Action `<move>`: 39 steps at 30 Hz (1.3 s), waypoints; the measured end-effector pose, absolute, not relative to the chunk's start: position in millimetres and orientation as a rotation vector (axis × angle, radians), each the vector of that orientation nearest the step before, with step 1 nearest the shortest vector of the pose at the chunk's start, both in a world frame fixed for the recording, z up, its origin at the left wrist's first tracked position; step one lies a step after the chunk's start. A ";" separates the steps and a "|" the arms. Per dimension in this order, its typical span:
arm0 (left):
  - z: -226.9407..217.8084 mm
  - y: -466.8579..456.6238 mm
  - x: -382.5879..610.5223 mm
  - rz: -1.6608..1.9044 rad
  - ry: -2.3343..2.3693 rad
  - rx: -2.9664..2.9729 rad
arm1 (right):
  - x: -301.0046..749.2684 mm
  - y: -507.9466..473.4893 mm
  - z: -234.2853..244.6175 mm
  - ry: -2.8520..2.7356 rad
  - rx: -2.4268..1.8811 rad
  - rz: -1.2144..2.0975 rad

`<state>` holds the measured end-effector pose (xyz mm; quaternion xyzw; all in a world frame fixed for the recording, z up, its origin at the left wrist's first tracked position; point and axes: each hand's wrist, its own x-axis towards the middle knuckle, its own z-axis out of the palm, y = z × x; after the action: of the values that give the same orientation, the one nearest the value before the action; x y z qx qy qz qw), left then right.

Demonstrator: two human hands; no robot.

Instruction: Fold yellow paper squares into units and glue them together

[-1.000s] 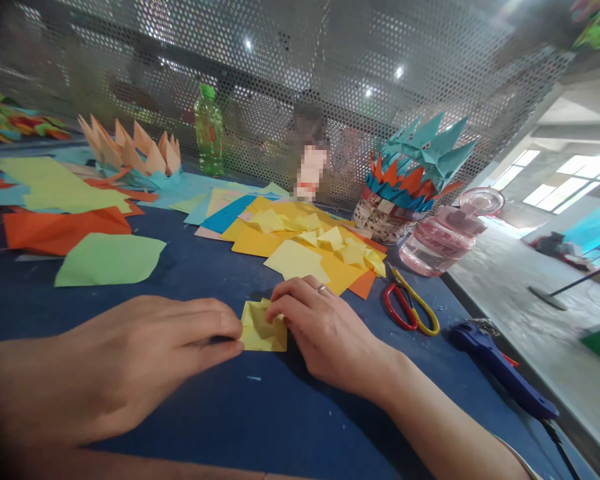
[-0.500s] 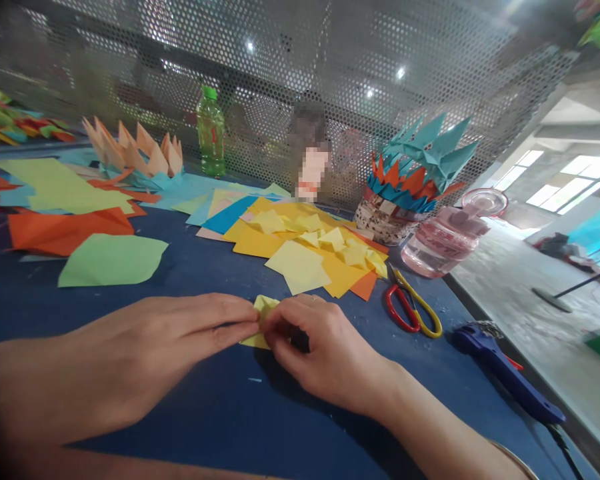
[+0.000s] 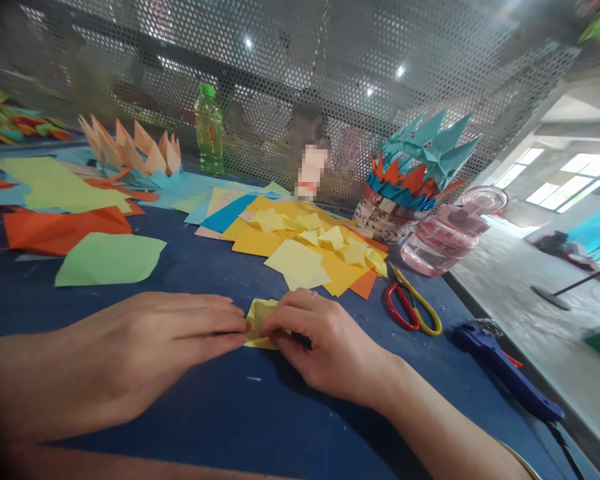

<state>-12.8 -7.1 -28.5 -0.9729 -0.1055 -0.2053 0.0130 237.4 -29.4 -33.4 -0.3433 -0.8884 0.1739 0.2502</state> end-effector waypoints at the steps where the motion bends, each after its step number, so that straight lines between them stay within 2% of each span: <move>1: -28.0 -6.9 -12.7 -0.636 -0.332 -3.027 | 237.8 -29.6 -33.5 -2.424 -0.933 0.470; 39: -31.1 -6.5 -10.2 -0.646 -0.391 -3.072 | 237.4 -31.8 -27.0 -2.514 -0.896 0.432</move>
<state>-10.2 -6.5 -31.1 -0.9710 -0.1238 -0.2043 -0.0108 237.4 -31.8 -27.0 -0.3234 -0.9076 0.1560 0.2174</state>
